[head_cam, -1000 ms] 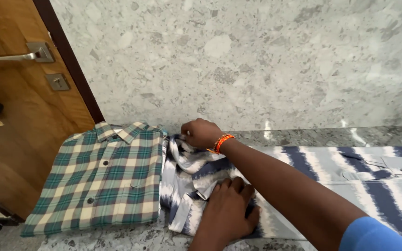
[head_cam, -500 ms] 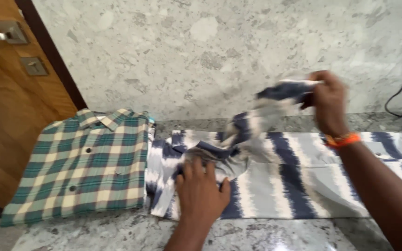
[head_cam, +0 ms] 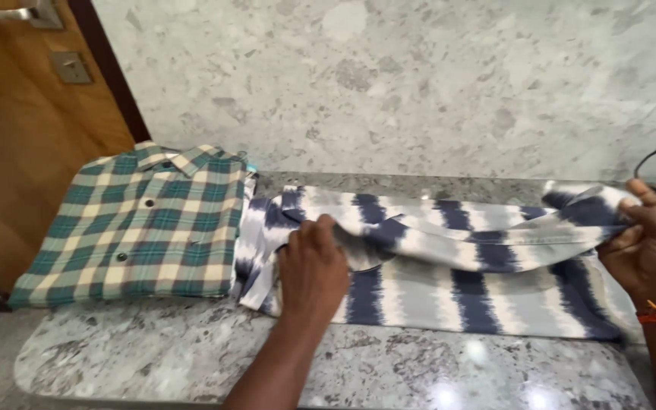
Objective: The person folds a blue and white striped shirt on a marble countertop. They smooth the fabric, fold the sleeves inward, and then fold the shirt in half and again into a compact square.
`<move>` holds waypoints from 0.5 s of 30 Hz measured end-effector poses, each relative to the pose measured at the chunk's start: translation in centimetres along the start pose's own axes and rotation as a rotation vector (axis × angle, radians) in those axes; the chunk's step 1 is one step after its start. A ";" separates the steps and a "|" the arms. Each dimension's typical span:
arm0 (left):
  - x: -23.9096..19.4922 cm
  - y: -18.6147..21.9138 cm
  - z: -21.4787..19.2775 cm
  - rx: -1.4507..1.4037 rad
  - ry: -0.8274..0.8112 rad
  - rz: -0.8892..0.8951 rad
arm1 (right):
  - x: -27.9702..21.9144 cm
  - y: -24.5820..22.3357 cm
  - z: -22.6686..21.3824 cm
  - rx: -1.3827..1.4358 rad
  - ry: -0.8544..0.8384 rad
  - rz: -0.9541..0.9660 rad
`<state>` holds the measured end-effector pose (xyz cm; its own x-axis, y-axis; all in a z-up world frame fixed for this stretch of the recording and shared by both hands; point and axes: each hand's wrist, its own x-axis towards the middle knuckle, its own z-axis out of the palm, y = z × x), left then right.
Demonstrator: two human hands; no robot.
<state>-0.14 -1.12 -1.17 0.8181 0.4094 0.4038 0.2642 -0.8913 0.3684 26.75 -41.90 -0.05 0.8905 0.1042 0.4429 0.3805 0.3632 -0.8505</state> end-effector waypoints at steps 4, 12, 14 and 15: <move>0.6 -2.1 0.2 -0.074 0.235 0.005 | -0.4 -1.3 0.0 0.235 0.015 0.063; 0.4 -1.1 -2.7 0.007 0.005 -0.126 | -0.4 -1.5 -1.1 0.410 0.015 0.131; 0.5 -0.4 -3.8 -0.019 0.000 -0.092 | 0.9 1.5 -4.2 0.665 -0.139 0.142; 0.4 -0.1 -4.0 -0.021 -0.004 -0.080 | 0.3 0.5 -3.3 0.662 -0.129 0.134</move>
<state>-1.84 -0.12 2.29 0.7968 0.4782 0.3692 0.3179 -0.8516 0.4168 28.06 -44.75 -1.24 0.8668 0.2821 0.4112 0.0000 0.8247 -0.5656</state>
